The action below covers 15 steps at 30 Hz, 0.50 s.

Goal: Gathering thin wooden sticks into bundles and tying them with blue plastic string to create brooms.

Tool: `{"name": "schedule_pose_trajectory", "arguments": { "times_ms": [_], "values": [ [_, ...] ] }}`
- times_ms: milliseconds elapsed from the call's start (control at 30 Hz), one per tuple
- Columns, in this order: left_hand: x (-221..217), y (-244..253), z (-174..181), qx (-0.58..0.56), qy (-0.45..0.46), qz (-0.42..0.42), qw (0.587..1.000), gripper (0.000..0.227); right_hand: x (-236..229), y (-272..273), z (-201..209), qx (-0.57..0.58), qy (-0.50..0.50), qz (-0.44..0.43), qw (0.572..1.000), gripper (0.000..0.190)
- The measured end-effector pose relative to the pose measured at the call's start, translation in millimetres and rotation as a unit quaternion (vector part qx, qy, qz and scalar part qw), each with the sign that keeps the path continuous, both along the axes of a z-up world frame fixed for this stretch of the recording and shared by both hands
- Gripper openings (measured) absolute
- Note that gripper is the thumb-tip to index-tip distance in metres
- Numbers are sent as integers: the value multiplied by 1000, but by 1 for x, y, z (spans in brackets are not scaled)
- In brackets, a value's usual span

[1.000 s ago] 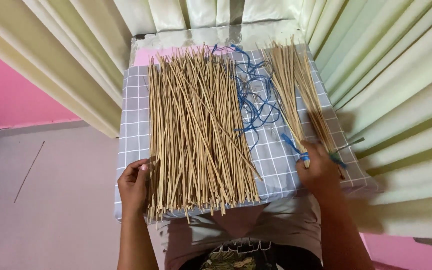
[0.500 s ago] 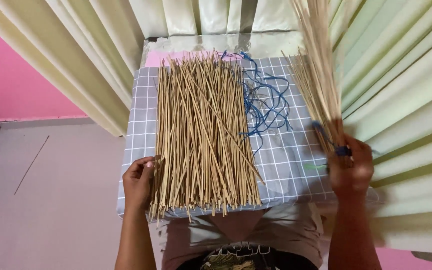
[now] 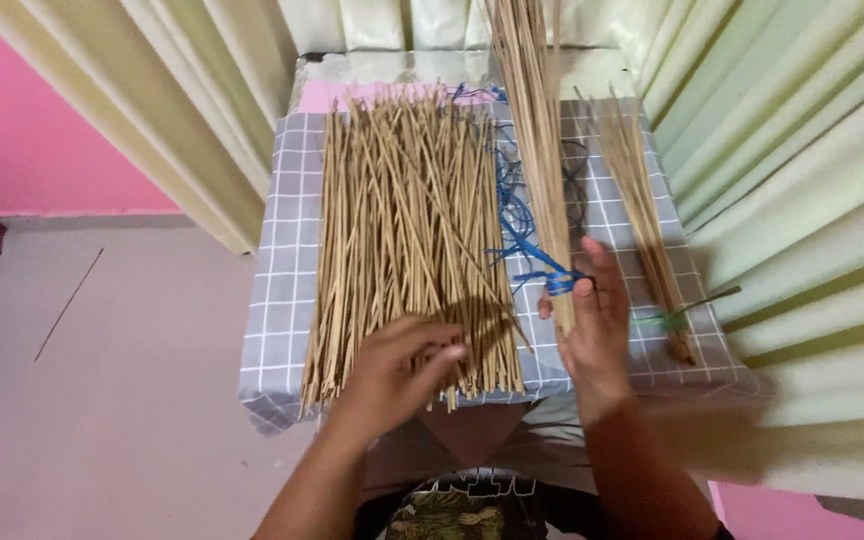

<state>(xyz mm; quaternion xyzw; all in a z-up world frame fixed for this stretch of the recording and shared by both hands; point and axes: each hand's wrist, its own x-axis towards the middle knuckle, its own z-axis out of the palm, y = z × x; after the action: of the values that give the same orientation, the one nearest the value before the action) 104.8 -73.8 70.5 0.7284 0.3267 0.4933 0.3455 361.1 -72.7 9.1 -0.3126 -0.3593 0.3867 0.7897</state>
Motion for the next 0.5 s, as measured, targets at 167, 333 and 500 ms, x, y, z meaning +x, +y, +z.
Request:
{"name": "schedule_pose_trajectory", "arguments": {
  "times_ms": [167,333,500],
  "values": [
    [54,8,-5,99,6,25,995,19,-37,-1,-6,-34,-81,2,996,68],
    [61,18,-12,160,16,38,986,14,-38,-11,-12,-31,-156,11,987,79],
    [57,17,-16,187,32,27,982,12,-47,-28,-15,-36,-258,22,965,85]
  ]
}}
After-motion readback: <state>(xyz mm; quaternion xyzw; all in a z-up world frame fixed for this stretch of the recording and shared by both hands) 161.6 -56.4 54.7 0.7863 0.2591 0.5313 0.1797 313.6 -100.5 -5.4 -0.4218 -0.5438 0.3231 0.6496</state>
